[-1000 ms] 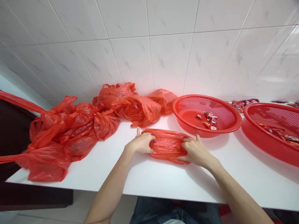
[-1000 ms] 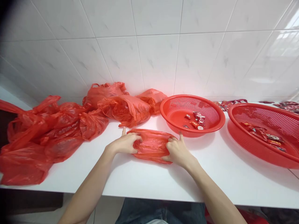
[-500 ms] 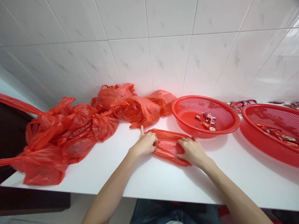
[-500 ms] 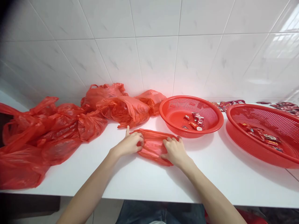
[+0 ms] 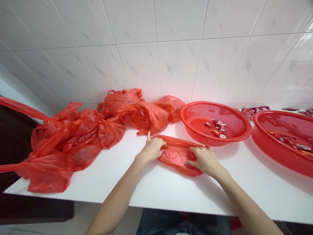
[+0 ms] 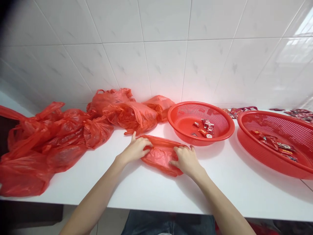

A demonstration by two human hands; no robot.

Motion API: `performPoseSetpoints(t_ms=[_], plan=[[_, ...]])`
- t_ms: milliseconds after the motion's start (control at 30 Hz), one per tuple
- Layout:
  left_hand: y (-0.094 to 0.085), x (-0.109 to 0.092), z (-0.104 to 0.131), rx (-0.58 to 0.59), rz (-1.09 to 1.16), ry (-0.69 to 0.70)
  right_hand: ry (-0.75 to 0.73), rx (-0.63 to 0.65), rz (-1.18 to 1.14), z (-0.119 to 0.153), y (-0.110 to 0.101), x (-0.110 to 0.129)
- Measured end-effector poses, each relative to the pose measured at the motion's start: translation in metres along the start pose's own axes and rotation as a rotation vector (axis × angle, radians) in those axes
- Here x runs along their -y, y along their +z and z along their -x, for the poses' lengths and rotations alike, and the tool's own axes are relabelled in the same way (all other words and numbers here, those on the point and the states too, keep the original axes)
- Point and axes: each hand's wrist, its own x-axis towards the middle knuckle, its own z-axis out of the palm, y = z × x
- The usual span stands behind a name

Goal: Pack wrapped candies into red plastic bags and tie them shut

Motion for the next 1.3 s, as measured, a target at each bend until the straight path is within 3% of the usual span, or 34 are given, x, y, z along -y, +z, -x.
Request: performPoseSetpoints(t_ms=[133, 367, 533, 700, 867, 1033, 1133, 1300], plan=[[0.003, 0.004, 0.002, 0.057, 0.027, -0.081, 0.094, 0.043, 0.028, 0.001, -0.003, -0.002], [0.001, -0.004, 0.001, 0.032, 0.058, 0.059, 0.097, -0.007, -0.045, -0.001, -0.002, -0.018], [0.009, -0.016, -0.004, -0.177, -0.019, 0.135, 0.043, -0.053, -0.527, -0.005, -0.008, -0.034], [0.021, -0.034, -0.003, -0.176, -0.145, 0.087, 0.048, -0.102, -0.873, 0.002, -0.016, -0.054], [0.031, -0.038, -0.004, -0.181, -0.173, 0.027, 0.238, -0.214, -1.144, 0.005, -0.004, -0.068], [0.033, -0.036, -0.005, -0.213, -0.094, 0.063, 0.493, -0.458, -1.496, -0.001, 0.006, -0.072], [0.033, -0.036, -0.005, -0.239, -0.044, 0.152, 0.568, -0.516, -1.598, -0.006, 0.003, -0.072], [0.033, -0.036, -0.006, -0.402, 0.1, 0.287, 0.555, -0.444, -1.575, -0.009, -0.007, -0.08]])
